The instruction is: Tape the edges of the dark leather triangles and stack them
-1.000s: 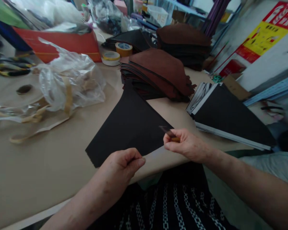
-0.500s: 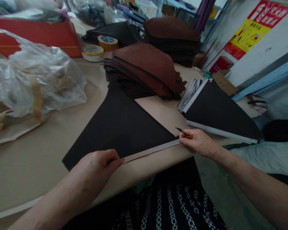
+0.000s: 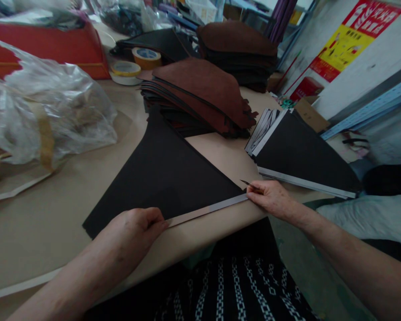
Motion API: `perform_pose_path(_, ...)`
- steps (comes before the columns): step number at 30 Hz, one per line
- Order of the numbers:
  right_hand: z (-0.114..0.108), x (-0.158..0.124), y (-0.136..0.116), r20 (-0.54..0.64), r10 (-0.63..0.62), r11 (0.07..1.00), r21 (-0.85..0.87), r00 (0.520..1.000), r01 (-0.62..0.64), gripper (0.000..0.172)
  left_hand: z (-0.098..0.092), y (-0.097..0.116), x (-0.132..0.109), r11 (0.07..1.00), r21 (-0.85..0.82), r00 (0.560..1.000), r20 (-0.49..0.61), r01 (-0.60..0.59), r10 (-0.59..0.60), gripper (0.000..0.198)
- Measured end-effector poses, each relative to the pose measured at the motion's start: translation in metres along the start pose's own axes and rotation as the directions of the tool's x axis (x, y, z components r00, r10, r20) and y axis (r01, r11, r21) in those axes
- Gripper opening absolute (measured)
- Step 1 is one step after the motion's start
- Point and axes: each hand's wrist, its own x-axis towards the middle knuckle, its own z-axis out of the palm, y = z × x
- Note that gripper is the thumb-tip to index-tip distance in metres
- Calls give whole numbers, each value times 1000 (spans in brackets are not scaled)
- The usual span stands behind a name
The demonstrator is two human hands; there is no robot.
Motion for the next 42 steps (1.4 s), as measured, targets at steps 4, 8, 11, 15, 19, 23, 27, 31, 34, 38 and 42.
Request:
perform_pose_path(4, 0, 0, -2, -4, -1, 1000, -30, 1000, 1, 15, 1, -3, 1, 999, -22, 999, -20, -31, 30, 31)
perform_pose_path(8, -2, -1, -1, -22, 4, 997, -77, 1000, -6, 11, 3, -6, 3, 999, -17, 999, -36, -42, 41, 31)
perform_pose_path(11, -8, -3, -5, -44, 29, 993, -115, 999, -34, 13, 3, -4, 3, 999, -4, 998, -54, -44, 43, 30)
perform_pose_path(15, -12, -4, -26, -7, -83, 997, 8, 997, 83, 12, 3, 0, 2, 999, 34, 998, -46, -34, 36, 28)
perform_pose_path(19, -1, 10, -45, 52, -214, 910, 373, 976, 180, 31, 2, 3, 1, 998, 43, 998, -46, -41, 43, 26)
perform_pose_path(23, 18, 27, -42, 92, -245, 863, 474, 965, 174, 37, 1, 3, -1, 999, 23, 997, -60, -43, 44, 26)
perform_pose_path(27, 25, 30, -35, 84, -245, 875, 449, 966, 183, 36, -4, 1, -4, 996, -77, 999, -16, -43, 42, 24)
perform_pose_path(31, 23, 26, -36, 84, -233, 876, 451, 969, 172, 34, -12, -11, -12, 992, -127, 999, 35, 26, -22, 23)
perform_pose_path(34, 23, 25, -36, 85, -210, 890, 430, 974, 154, 33, -20, -33, -25, 986, -136, 994, 74, 91, -82, 25)
perform_pose_path(38, 24, 26, -34, 108, -172, 904, 413, 979, 113, 34, -33, -75, -48, 954, -240, 982, 90, 181, -164, 27)
perform_pose_path(42, 24, 25, -33, 113, -131, 912, 404, 985, 75, 39, -51, -114, -73, 920, -291, 965, 66, 262, -254, 25)
